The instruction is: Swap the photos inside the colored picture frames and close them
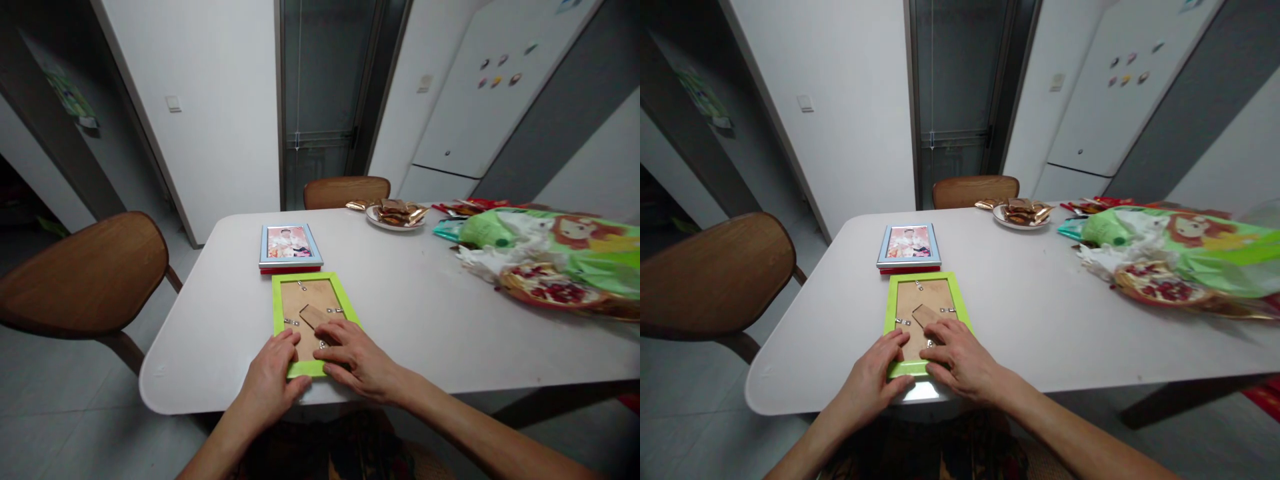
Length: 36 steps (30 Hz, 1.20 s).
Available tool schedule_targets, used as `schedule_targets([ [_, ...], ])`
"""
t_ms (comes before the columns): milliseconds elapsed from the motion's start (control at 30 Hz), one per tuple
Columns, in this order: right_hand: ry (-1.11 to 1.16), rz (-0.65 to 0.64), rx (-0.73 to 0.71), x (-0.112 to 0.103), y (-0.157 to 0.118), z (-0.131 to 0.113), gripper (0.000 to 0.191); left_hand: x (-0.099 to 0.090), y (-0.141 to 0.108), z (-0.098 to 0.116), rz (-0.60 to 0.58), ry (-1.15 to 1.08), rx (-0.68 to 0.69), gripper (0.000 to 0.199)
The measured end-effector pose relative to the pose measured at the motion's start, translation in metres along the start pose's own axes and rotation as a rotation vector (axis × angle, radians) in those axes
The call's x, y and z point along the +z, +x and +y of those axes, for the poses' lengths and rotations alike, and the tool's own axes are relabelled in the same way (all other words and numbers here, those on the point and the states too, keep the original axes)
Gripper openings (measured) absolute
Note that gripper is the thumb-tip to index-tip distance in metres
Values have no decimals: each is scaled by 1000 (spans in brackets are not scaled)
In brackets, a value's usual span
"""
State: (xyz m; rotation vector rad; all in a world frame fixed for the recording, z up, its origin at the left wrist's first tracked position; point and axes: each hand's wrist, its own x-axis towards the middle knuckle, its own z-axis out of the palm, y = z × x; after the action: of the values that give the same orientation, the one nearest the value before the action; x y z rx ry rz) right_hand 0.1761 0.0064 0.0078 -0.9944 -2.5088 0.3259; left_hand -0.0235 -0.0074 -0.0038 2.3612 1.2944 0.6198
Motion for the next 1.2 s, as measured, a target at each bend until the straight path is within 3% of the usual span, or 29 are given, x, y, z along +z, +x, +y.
schedule_targets([
  [100,114,133,121,0,-2,7,29,1,6,10,-17,104,-13,28],
  [233,302,507,498,-5,-14,30,30,5,9,18,0,101,-18,27],
  [333,662,735,796,-10,-24,39,37,9,5,21,87,-25,-4,20],
  [400,980,762,881,-11,-26,32,38,12,2,26,148,-152,-2,14],
  [533,1404,656,795,-6,-15,4,34,25,0,50,239,-521,25,11],
  [633,1528,697,783,-4,-5,-7,31,32,6,71,264,-781,54,16],
  [733,1512,800,780,-8,-7,-3,28,34,20,86,225,-868,83,19],
  [800,1504,801,761,-12,-13,2,27,34,29,95,202,-877,99,18],
  [1000,1568,897,827,-14,-18,12,26,45,44,117,257,-1048,38,26],
  [1100,1568,1006,838,-20,-23,23,36,45,53,116,243,-1184,-21,40],
  [1200,1487,1032,844,-35,-32,40,49,36,64,105,315,-1286,-156,48],
])
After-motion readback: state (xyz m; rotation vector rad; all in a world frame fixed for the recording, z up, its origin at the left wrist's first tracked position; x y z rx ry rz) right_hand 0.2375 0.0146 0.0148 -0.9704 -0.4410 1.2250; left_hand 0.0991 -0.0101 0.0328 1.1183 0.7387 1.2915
